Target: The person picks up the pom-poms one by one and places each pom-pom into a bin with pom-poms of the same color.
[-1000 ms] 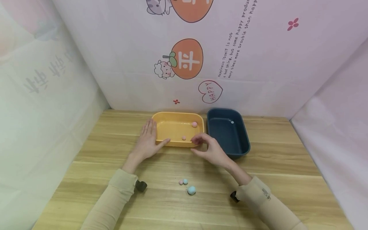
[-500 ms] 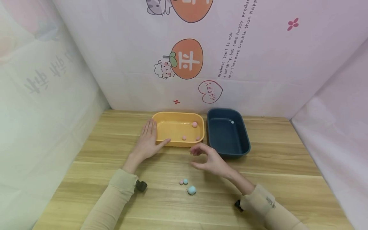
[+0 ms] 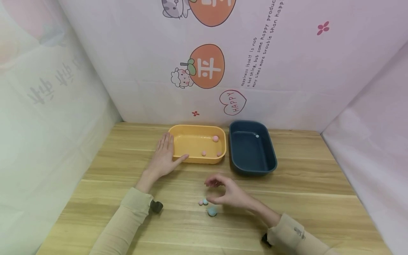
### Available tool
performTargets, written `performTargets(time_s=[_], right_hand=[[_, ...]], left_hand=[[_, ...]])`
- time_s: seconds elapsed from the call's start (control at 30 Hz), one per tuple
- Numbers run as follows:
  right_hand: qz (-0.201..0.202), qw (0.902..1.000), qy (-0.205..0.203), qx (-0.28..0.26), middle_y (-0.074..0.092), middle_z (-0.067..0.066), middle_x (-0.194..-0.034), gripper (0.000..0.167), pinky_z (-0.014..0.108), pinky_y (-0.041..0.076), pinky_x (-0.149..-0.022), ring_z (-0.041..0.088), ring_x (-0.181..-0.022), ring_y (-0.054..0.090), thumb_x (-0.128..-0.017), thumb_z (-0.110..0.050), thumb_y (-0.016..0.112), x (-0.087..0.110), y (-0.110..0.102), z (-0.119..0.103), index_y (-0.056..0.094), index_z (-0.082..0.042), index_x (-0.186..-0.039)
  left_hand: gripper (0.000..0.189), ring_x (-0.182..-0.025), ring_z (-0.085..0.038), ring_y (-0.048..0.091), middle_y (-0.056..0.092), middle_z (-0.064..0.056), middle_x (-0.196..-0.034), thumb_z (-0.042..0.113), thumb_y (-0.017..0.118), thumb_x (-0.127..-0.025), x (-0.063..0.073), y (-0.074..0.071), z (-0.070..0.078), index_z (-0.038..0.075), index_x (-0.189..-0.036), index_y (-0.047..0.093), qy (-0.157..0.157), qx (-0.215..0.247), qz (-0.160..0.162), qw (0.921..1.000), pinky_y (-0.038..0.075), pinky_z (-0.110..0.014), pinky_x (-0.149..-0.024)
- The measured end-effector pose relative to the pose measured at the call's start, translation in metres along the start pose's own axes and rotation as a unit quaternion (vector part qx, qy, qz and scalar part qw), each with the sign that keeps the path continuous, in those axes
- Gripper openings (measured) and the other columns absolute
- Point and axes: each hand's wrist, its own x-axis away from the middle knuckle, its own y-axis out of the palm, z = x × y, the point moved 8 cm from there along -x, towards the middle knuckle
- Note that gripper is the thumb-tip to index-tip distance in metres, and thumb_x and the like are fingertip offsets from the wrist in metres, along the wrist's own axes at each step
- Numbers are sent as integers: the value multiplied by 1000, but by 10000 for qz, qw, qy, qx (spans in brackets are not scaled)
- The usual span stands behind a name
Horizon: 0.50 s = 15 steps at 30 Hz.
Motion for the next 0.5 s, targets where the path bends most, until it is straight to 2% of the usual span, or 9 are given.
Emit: performTargets(time_s=[0.23,0.5], right_hand=[[-192,9993,-98,296,72,14,-127,47,38,57,-106,33,-116,65,-94,-24,89,6,18,1,68,-3,-130],[-575,9969,7,533,70,5,-129,47,29,52,-107,20,-119,61,-93,-26,90,5,33,5,68,-9,-131]], left_hand=[[115,-173,-46,1,-5,-28,-184,74,49,-106,1,-1,1,-9,-173,6,14,28,15,10000,6,-56,-143],[115,-173,-45,1,-4,-29,-184,74,49,-107,1,-2,1,-10,-172,6,16,29,37,10000,6,-56,-143]])
